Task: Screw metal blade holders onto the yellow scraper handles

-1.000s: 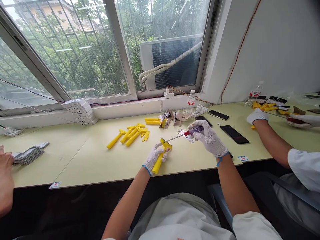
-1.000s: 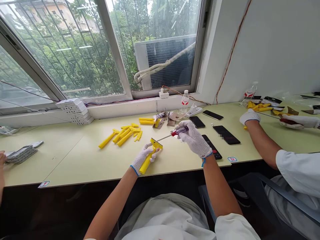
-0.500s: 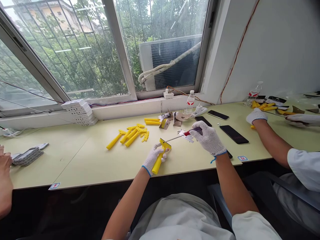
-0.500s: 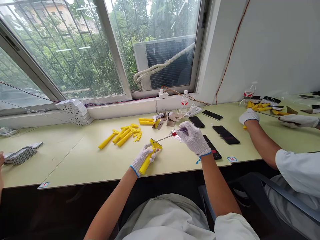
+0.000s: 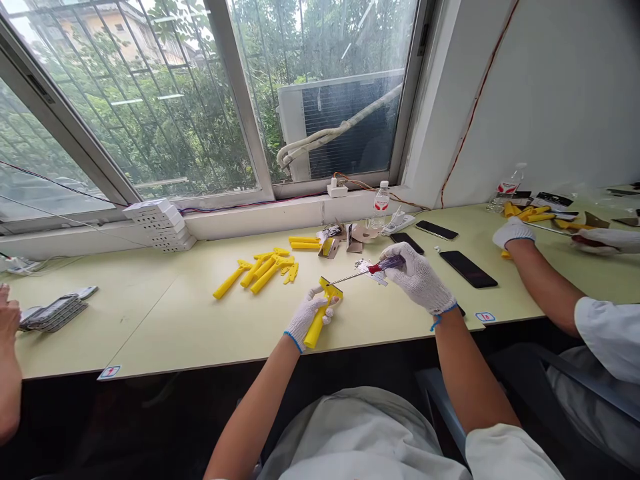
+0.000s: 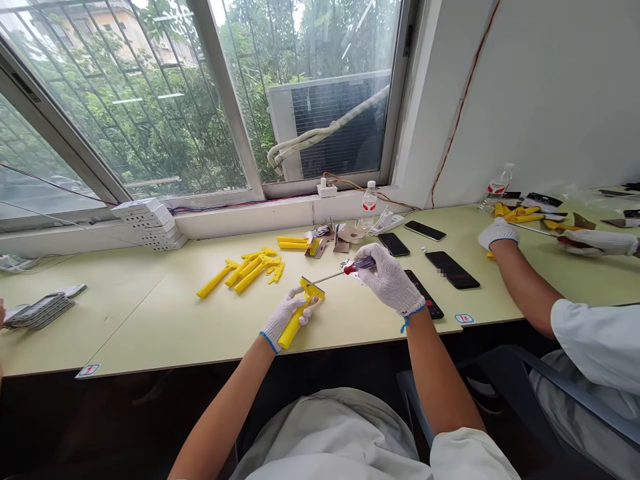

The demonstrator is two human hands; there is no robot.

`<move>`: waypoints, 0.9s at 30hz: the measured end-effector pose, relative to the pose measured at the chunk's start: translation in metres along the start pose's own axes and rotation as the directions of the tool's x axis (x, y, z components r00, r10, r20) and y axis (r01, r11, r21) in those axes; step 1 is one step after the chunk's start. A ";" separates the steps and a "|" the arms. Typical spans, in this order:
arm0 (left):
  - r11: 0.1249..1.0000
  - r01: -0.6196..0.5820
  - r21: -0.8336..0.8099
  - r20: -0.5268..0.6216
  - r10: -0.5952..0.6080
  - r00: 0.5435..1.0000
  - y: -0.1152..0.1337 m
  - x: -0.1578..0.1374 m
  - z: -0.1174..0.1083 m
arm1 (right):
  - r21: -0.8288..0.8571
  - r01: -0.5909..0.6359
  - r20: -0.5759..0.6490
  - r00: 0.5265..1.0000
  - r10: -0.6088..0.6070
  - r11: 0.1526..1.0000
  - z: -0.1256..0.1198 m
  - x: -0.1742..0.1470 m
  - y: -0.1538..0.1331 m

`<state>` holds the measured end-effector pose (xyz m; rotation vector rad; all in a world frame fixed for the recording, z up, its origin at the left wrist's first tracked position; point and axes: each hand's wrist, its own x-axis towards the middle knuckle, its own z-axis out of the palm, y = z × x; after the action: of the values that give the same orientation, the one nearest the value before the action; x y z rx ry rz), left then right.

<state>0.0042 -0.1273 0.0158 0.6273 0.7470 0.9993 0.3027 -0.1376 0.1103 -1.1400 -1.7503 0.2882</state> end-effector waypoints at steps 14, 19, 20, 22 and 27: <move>1.000 0.001 -0.008 0.004 -0.001 1.000 -0.001 -0.001 -0.001 | -0.045 -0.031 0.001 1.000 0.031 0.999 0.000 0.007 0.011; 1.000 0.006 -0.004 0.002 -0.006 1.000 0.000 0.000 -0.002 | -0.053 -0.079 0.011 0.997 0.080 0.995 -0.001 0.007 0.003; 1.000 0.006 -0.007 0.005 -0.006 1.000 0.000 0.000 -0.001 | -0.053 -0.089 0.011 0.996 0.090 0.995 -0.001 0.006 0.001; 1.000 0.006 -0.013 0.012 -0.006 1.000 0.000 -0.001 -0.001 | -0.050 -0.106 0.004 0.994 0.106 0.993 0.000 0.006 -0.002; 1.000 -0.001 -0.011 0.016 0.001 1.000 -0.001 0.000 -0.002 | -0.052 -0.105 -0.025 0.994 0.104 0.993 0.000 0.008 -0.004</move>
<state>0.0031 -0.1278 0.0139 0.6257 0.7268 0.9977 0.2998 -0.1335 0.1178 -1.2714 -1.6906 0.2926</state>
